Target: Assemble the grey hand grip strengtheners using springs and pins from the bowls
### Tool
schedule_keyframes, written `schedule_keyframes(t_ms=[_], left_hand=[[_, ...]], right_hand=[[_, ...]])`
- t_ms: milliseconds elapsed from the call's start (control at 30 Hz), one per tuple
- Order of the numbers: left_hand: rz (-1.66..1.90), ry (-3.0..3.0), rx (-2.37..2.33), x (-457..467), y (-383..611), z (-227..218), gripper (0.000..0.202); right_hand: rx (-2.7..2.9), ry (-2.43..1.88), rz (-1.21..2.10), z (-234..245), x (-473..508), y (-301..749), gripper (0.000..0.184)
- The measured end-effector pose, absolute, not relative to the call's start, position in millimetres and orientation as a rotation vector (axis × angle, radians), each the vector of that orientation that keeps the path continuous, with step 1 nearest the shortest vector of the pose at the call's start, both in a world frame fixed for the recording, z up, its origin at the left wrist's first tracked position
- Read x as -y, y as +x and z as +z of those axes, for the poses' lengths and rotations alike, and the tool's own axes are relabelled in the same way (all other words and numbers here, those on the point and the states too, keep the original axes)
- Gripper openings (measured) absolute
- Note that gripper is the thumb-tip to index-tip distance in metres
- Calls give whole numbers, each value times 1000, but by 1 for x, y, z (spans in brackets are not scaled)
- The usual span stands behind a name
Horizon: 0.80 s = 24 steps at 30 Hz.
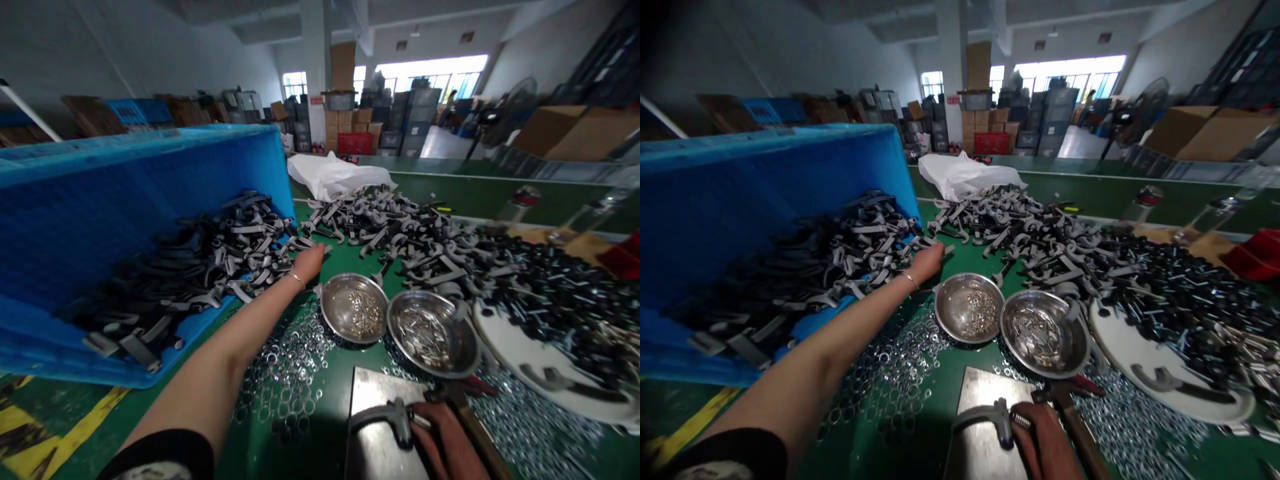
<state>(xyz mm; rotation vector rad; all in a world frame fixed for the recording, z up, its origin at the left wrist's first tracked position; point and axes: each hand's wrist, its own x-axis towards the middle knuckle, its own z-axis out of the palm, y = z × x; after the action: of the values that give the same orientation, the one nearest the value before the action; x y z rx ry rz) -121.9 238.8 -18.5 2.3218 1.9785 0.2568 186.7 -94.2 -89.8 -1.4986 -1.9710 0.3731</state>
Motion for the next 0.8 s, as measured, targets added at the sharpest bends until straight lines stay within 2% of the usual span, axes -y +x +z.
schedule_keyframes(t_ms=[167,267,433,533,600,700,800], left_hand=[[243,2198,-1883,-172,-191,28,28],[350,2126,-1828,-113,-225,59,34],[1316,1509,-1438,-6,-240,106,57],[1683,1238,-1112,45,-232,131,44],[1792,1151,-992,71,-222,138,32],[1692,1206,-973,103,-193,121,28],[1200,1297,-997,131,-143,69,33]], right_hand=[[1618,-1573,740,-62,98,173,29],[1544,-1511,837,-52,102,164,31],[1332,-1402,983,-35,120,153,36],[1174,-1339,1162,-27,134,147,40],[1031,-1259,1361,-24,144,144,41],[767,-1101,1686,-23,163,140,37],[643,-1045,1983,-21,183,138,33]])
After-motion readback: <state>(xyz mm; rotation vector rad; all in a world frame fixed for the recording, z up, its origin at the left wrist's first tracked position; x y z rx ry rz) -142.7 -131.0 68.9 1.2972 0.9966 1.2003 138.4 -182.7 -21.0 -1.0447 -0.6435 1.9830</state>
